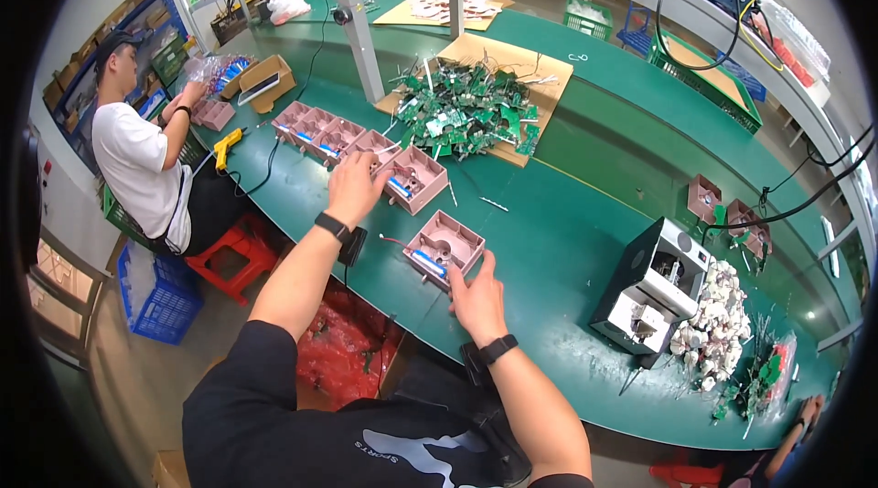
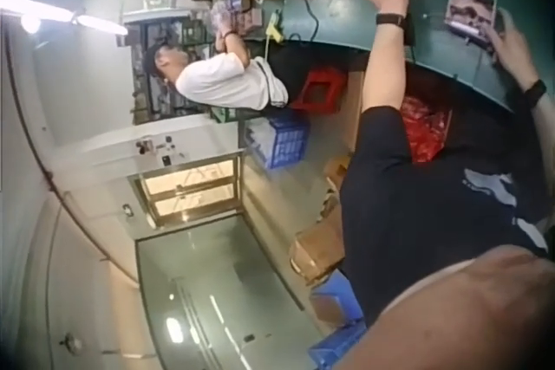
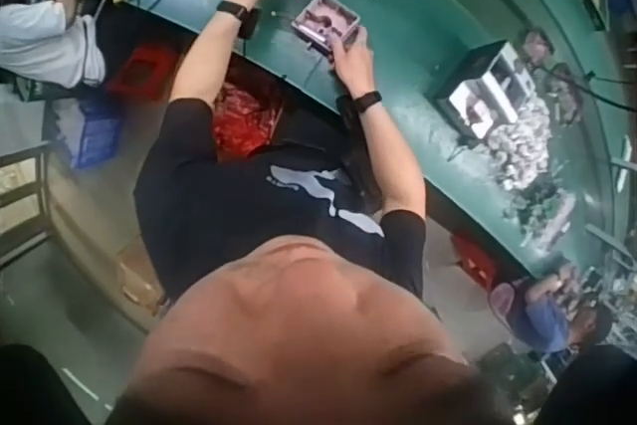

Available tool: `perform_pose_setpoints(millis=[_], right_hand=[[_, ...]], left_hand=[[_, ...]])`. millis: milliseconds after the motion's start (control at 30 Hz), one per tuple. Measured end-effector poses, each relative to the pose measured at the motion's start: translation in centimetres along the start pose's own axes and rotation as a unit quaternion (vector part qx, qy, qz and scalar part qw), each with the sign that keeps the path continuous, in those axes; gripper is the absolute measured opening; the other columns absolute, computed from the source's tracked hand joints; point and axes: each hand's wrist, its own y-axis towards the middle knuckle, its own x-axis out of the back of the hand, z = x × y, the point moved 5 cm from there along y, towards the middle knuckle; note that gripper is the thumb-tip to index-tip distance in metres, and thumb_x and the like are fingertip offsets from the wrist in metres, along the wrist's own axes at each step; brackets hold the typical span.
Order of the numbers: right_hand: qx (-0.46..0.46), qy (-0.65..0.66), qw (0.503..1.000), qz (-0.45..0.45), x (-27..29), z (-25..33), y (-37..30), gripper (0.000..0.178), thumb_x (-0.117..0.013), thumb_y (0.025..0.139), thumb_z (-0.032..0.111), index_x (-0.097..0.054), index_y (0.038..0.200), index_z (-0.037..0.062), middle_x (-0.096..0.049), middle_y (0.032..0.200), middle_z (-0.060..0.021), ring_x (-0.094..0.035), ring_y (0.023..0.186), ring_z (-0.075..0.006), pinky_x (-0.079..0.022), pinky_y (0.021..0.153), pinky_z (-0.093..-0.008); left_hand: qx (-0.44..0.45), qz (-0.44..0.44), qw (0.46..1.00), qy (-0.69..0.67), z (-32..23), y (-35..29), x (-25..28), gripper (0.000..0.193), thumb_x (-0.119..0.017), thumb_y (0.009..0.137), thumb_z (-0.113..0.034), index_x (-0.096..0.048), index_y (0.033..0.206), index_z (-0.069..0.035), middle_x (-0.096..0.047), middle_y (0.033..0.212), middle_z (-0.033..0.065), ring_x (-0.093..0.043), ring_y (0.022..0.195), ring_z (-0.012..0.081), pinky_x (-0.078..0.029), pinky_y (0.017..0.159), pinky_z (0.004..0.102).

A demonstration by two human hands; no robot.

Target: The recorder is assembling electronic components, specifically mounting PCBs and wiring into plastic housing units on an assembly line.

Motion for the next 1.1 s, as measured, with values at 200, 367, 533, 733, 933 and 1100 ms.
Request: perform_pose_setpoints(millis=[200,367,533,733,933,1100], right_hand=[[0.007,-0.061,0.998,-0.026,0.1,-0.5,2.4,0.064,-0.063,0.094,0.021,-0.039,0.143,-0.0127,-0.073,0.069,-0.0185,-0.073,0.056,-0.0291,-0.062,0.062,-0.0422],[0.028,-0.073,0.996,-0.034,1.2,-0.7,4.8,0.072,-0.062,0.094,0.017,-0.032,0.151,-0.0154,-0.074,0.069,-0.0148,-0.071,0.051,-0.024,-0.059,0.052,-0.0354],[0.033,-0.06,0.998,-0.014,1.6,-0.3,5.9,0.071,-0.063,0.094,0.016,-0.034,0.151,-0.015,-0.073,0.069,-0.0146,-0.071,0.051,-0.0234,-0.059,0.05,-0.0352],[0.04,-0.062,0.997,-0.026,2.8,-1.4,3.3,0.064,-0.064,0.096,0.017,-0.039,0.146,-0.0132,-0.073,0.068,-0.0153,-0.071,0.051,-0.0246,-0.058,0.051,-0.0364],[-0.024,-0.094,0.994,-0.047,6.9,-3.8,-3.0,0.062,-0.064,0.098,0.016,-0.041,0.148,-0.0125,-0.073,0.067,-0.0122,-0.069,0.049,-0.0201,-0.056,0.049,-0.0338],[-0.014,-0.133,0.986,-0.101,10.5,-4.5,-8.2,0.054,-0.067,0.099,0.014,-0.048,0.145,-0.0071,-0.07,0.065,-0.0116,-0.064,0.048,-0.0165,-0.051,0.052,-0.0315]], left_hand=[[0.06,0.245,0.967,0.022,2.6,1.3,-3.9,0.029,-0.074,0.089,-0.04,-0.082,0.096,-0.013,-0.077,0.09,0.0168,-0.074,0.09,0.037,-0.058,0.083,0.0502],[0.089,0.28,0.956,-0.004,2.5,1.4,-3.8,0.027,-0.072,0.087,-0.036,-0.083,0.099,-0.014,-0.078,0.093,0.0177,-0.074,0.093,0.0378,-0.058,0.086,0.0504],[0.073,0.275,0.958,-0.032,1.6,0.6,-2.9,0.025,-0.071,0.086,-0.032,-0.082,0.099,-0.014,-0.078,0.094,0.0182,-0.074,0.093,0.0383,-0.058,0.087,0.0503],[0.017,0.292,0.955,-0.056,-1.1,-2.7,-1.7,0.022,-0.07,0.085,-0.028,-0.081,0.095,-0.013,-0.076,0.088,0.0175,-0.073,0.089,0.039,-0.057,0.082,0.0511],[-0.067,0.314,0.938,-0.13,-6.0,-6.6,0.2,0.018,-0.071,0.088,-0.024,-0.079,0.095,-0.01,-0.073,0.082,0.016,-0.07,0.08,0.0388,-0.055,0.075,0.0524],[-0.096,0.308,0.92,-0.221,-10.4,-7.9,4.6,0.017,-0.076,0.087,-0.02,-0.078,0.095,-0.005,-0.074,0.08,0.0142,-0.07,0.075,0.0348,-0.055,0.071,0.0461]])
